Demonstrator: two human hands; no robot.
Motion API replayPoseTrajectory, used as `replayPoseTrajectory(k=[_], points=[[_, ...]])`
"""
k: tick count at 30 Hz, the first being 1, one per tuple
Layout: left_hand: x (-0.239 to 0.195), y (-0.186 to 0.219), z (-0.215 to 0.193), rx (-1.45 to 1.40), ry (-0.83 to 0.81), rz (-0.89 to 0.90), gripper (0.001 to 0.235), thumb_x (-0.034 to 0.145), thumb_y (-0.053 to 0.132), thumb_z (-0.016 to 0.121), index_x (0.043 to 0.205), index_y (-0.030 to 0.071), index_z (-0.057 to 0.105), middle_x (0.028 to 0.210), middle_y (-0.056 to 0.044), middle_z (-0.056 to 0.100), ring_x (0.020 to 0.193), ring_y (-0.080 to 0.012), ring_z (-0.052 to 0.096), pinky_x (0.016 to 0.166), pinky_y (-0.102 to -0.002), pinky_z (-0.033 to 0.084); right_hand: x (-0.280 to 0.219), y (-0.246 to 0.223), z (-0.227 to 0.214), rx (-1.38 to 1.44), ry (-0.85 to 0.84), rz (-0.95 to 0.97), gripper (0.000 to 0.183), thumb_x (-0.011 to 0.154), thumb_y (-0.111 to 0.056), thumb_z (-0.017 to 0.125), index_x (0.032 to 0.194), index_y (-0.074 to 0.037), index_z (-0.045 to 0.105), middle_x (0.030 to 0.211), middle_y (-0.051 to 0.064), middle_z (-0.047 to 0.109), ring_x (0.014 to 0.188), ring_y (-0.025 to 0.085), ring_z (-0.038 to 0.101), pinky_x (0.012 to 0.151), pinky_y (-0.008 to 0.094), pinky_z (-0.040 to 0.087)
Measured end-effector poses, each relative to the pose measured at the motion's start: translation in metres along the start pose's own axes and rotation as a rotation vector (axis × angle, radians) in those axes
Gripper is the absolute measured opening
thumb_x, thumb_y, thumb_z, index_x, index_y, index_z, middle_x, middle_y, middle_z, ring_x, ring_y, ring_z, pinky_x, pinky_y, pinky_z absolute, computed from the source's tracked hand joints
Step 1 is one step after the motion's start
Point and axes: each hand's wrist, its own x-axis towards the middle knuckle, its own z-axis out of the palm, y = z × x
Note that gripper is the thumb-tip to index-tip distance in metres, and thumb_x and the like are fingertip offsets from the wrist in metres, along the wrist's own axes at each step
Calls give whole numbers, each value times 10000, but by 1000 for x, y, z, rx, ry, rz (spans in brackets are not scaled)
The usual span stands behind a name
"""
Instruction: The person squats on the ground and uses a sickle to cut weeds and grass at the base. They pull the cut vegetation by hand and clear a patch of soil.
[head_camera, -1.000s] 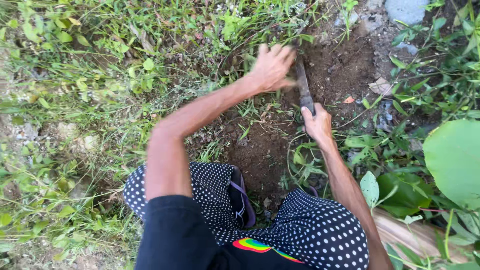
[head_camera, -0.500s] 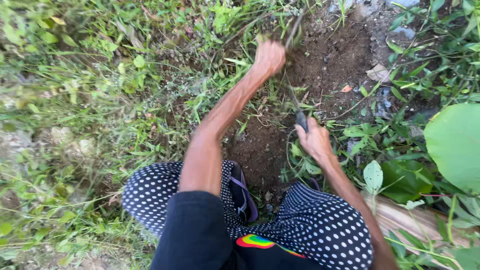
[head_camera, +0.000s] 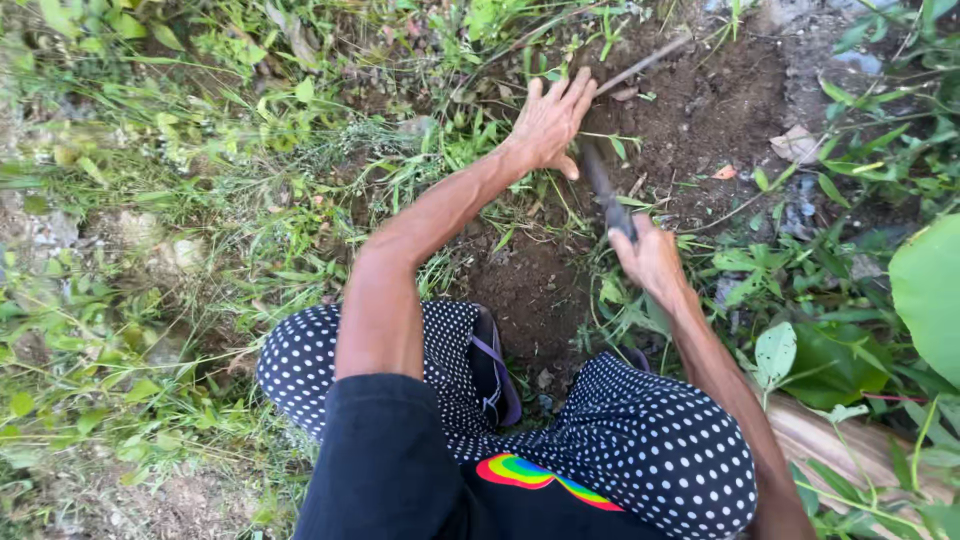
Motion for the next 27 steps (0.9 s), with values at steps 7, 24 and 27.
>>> replayPoseTrajectory(k=[7, 24, 27], points=[[-26, 3, 57, -98, -407, 1, 442, 888, 575, 734, 1003, 149, 717, 837, -47, 689, 1020, -252, 562, 899, -557, 360, -52, 49, -2, 425, 4, 151, 363, 970, -251, 593, 1231, -1, 617, 777, 97, 712, 477, 154, 585, 398, 310, 470], [16, 24, 146, -246, -313, -344, 222, 872, 238, 552, 906, 183, 764, 798, -39, 692, 757, -255, 695, 851, -732, 397, -49, 19, -1, 376, -6, 89, 333, 1016, -279, 600, 1141, 25, 655, 804, 70, 710, 496, 113, 586, 434, 277, 447], [-40, -24, 40, -118, -994, -181, 294, 1068, 285, 485, 1047, 160, 750, 857, -16, 660, 799, -170, 586, 929, -526, 393, -68, 34, -23, 330, -39, 82, 342, 999, -266, 620, 1189, 15, 673, 787, 74, 700, 495, 115, 576, 426, 261, 447]])
